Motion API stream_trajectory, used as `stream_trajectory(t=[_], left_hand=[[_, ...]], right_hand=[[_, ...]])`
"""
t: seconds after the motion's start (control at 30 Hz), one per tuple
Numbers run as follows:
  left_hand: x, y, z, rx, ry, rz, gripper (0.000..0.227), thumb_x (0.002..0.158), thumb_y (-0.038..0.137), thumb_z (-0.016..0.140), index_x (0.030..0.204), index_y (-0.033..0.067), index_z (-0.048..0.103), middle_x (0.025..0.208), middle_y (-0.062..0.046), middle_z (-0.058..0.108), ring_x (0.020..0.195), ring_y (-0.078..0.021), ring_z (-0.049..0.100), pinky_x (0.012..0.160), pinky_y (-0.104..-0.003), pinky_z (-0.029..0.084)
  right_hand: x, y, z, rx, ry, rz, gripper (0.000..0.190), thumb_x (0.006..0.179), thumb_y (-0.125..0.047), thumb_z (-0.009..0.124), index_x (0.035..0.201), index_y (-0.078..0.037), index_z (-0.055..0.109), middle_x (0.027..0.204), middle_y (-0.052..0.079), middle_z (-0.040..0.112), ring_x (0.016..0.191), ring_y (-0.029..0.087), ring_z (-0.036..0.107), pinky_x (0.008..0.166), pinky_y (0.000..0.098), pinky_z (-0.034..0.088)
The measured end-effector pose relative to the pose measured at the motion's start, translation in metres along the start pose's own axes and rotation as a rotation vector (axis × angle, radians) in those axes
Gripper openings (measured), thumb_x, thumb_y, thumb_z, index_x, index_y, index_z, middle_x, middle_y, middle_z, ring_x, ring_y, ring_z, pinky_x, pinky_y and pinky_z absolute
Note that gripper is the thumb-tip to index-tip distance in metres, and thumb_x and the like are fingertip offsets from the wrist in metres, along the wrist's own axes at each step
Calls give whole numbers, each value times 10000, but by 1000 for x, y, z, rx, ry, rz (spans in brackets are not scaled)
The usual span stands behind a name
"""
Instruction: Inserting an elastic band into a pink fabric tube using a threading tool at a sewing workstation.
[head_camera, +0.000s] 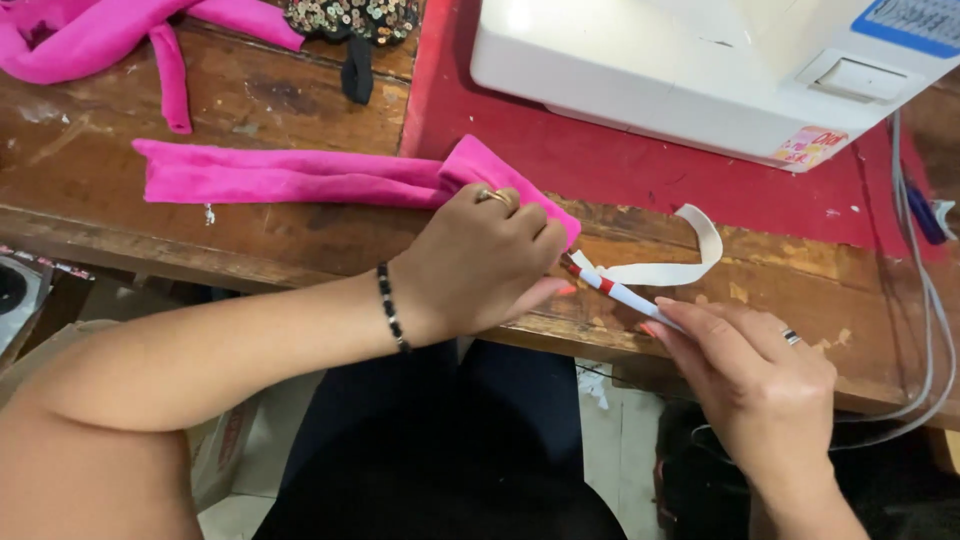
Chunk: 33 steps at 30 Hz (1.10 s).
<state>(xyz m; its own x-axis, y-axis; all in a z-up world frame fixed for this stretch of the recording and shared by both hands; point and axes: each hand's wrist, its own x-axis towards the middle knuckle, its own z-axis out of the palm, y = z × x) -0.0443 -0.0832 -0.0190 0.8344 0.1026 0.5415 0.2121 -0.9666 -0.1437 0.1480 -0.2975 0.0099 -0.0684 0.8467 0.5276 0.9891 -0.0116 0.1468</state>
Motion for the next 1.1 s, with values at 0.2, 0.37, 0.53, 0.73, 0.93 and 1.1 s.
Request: stream_trajectory(t=[0.2, 0.37, 0.53, 0.73, 0.93, 1.1], left_hand=[[8, 0, 18, -8, -4, 1, 121, 893, 234, 717, 819, 181, 637, 769, -18, 669, 631, -234, 640, 591, -382, 465], [7, -6, -2, -445, 6, -107, 295, 976, 195, 593, 688, 130, 590, 603, -12, 576, 542, -199, 571, 528, -392, 421], [8, -8, -14, -749, -22, -211, 409, 1012, 192, 602, 617, 114, 532, 515, 21, 476, 471, -110, 406, 478, -314, 308], [6, 2, -15, -846, 85, -259, 252, 943, 168, 708, 699, 105, 695, 575, 23, 622, 503, -78, 499, 473, -268, 351], [-1, 12, -8, -740, 204, -204, 139, 944, 117, 687, 828, 57, 735, 732, -49, 713, 645, -186, 661, 539, -329, 469], [-10, 10, -17, -735, 129, -226, 142, 853, 71, 683, 729, 105, 623, 668, -6, 640, 620, -196, 606, 592, -355, 449]], right_hand=[[-2, -3, 8, 307, -30, 73, 312, 973, 3, 733, 1281, -43, 715, 1169, 113, 706, 998, 232, 692, 921, 341, 559], [-1, -6, 13, 371, 14, 104, 288, 981, 6, 715, 1268, -23, 709, 1142, 134, 703, 989, 245, 693, 920, 334, 547], [-3, -9, 14, 316, 55, 129, 267, 1008, -8, 713, 1274, -13, 719, 1126, 135, 719, 972, 234, 696, 891, 318, 547], [-12, -7, 18, 292, 99, 104, 272, 990, 21, 758, 1258, -19, 735, 1110, 148, 715, 931, 255, 678, 913, 342, 543], [-13, -7, 18, 186, 93, -26, 326, 992, -26, 798, 1295, -129, 735, 1134, 79, 713, 927, 220, 700, 846, 356, 528], [-19, -9, 8, 146, 186, 36, 196, 984, 42, 857, 1143, -46, 782, 1086, 105, 755, 882, 237, 699, 816, 359, 509]])
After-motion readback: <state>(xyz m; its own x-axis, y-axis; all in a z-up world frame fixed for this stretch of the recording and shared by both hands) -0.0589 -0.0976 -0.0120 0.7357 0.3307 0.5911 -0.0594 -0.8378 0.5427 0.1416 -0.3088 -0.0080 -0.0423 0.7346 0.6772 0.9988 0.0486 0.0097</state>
